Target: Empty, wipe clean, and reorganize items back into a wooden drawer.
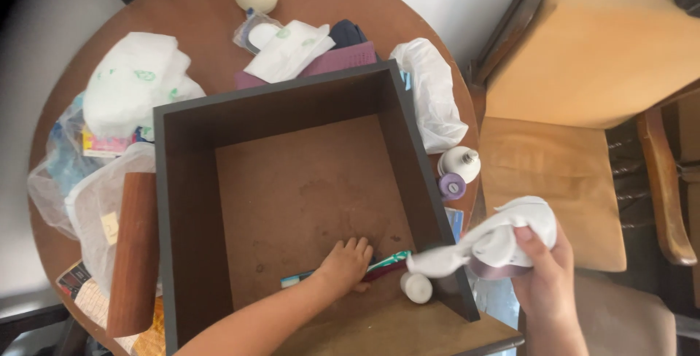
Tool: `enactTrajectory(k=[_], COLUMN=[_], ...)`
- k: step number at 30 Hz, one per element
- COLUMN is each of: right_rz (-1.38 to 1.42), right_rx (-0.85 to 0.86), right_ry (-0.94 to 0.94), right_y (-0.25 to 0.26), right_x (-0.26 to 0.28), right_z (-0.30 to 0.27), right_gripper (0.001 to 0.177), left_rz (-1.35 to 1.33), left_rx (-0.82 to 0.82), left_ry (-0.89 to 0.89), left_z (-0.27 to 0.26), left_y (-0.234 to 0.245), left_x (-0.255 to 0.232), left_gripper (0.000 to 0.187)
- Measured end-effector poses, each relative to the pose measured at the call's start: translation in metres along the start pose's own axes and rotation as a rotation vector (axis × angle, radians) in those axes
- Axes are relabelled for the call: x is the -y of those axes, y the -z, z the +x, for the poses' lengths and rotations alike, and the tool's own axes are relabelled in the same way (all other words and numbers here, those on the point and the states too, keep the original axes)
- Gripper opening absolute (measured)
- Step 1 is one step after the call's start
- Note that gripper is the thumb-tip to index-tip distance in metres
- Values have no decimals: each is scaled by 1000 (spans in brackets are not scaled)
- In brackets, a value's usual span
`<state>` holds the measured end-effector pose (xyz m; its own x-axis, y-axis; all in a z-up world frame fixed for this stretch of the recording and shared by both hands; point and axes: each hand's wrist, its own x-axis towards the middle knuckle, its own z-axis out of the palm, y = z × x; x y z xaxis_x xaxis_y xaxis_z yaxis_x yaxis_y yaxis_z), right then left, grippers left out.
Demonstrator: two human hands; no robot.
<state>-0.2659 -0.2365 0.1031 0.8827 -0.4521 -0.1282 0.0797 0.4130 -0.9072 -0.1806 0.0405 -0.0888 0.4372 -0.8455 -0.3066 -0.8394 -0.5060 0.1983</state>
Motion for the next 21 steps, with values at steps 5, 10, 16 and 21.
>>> enactTrajectory(k=[5,10,16,21], right_rz=[-171,-188,-161,-158], right_rx=[-83,-84,-129,-133], right_ry=[-77,-37,-70,-70], right_y=[7,3,-11,-4], right_x=[-11,-8,-4,-9], right_z=[-3,-3,-1,0], right_gripper=[49,50,48,45], left_rz=[-60,-931,-1214,-1004], left_rx=[-50,15,-86,108], left_ry=[22,42,-278,-202], left_z=[26,8,4,-2], left_y=[-89,43,59,75], left_x=[21,16,-28,-36], left_gripper=[37,42,62,61])
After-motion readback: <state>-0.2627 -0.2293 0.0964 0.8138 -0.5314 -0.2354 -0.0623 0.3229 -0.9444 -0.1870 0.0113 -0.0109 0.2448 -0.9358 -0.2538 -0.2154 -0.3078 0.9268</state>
